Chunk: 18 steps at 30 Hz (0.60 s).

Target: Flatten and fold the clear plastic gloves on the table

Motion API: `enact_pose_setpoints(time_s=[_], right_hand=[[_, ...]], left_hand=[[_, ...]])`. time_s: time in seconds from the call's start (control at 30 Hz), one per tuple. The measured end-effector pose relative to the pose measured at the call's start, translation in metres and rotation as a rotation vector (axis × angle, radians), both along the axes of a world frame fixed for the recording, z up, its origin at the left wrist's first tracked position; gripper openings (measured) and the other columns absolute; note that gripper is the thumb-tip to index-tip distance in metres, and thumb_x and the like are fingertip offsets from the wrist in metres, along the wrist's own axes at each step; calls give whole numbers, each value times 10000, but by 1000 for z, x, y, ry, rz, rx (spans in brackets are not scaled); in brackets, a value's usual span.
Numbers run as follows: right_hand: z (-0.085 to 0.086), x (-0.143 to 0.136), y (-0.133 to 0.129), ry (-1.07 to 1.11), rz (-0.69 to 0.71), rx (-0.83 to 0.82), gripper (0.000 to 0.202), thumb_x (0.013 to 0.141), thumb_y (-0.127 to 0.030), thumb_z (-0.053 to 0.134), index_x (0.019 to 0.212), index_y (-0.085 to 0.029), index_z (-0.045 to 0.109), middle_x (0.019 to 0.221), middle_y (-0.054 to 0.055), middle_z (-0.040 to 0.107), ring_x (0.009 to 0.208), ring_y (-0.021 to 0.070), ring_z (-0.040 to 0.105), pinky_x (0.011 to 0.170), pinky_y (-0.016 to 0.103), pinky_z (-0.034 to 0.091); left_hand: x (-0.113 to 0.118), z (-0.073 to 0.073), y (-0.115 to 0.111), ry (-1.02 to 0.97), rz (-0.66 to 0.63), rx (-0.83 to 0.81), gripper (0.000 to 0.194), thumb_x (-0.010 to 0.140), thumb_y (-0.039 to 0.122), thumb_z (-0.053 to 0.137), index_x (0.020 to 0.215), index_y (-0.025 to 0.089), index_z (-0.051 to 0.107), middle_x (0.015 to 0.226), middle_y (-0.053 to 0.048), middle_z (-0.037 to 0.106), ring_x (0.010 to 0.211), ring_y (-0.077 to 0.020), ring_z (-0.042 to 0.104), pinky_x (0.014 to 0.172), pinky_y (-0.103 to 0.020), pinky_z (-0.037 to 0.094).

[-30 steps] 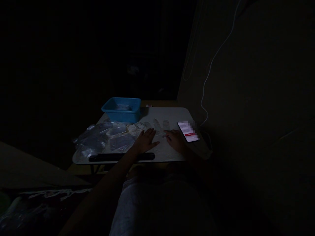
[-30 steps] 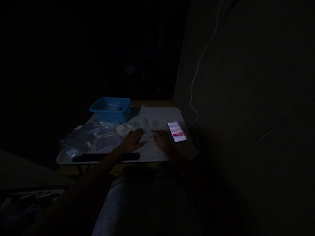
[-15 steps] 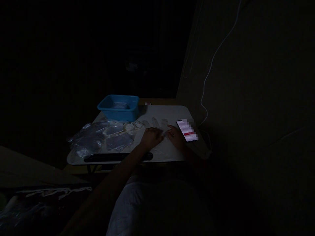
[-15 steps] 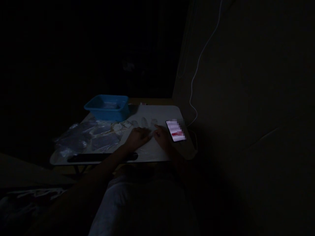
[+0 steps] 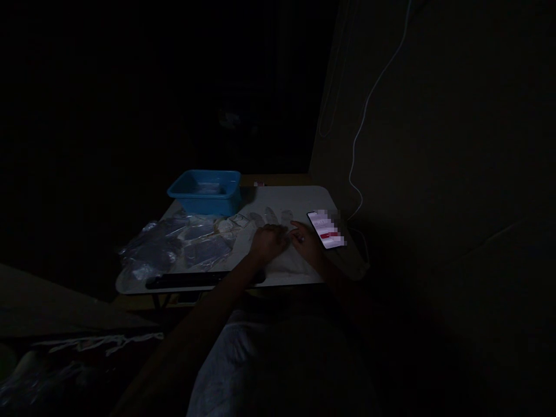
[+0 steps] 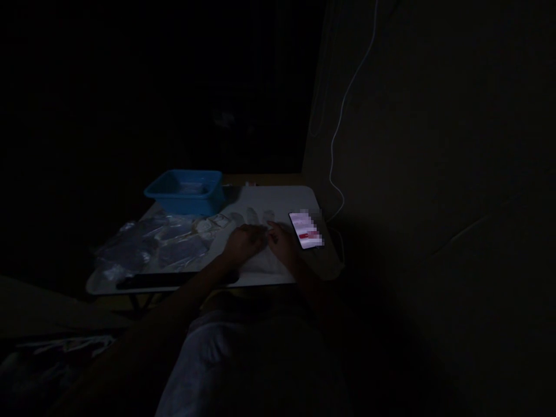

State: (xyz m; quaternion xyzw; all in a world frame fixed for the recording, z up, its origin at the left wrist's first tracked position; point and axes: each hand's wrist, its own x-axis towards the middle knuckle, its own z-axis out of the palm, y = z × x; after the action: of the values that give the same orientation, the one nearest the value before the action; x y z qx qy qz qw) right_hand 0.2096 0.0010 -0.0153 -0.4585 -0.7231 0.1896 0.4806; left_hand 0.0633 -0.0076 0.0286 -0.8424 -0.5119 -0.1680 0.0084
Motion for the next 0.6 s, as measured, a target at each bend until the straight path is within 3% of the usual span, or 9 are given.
enact_pose_setpoints(time_s=[0.2,0.37,0.6], right_hand=[[2,1,-2,-39,-19,1,405,737,-108,471,1131,-192,506,789,17,653,694,136,588,682,282,486],[0,3,-3,-54,-17,18,508,707,-29,386,1179,-203,459,894,37,636,831,152,587,785,310,474],[2,3,-5,-285,-46,44,443,701,-35,404,1109,-168,515,832,54,617,808,174,565,781,319,464]], left_hand=[[6,-5,1,20,47,-33,247,803,220,402,857,157,635,866,-85,663,842,-199,589,763,-315,434],[-2,-7,1,-29,51,-34,253,801,219,402,872,164,639,869,-80,660,847,-193,580,766,-305,432],[-7,-4,-2,13,177,12,244,784,278,439,868,136,618,896,-129,625,894,-251,545,773,-373,413]])
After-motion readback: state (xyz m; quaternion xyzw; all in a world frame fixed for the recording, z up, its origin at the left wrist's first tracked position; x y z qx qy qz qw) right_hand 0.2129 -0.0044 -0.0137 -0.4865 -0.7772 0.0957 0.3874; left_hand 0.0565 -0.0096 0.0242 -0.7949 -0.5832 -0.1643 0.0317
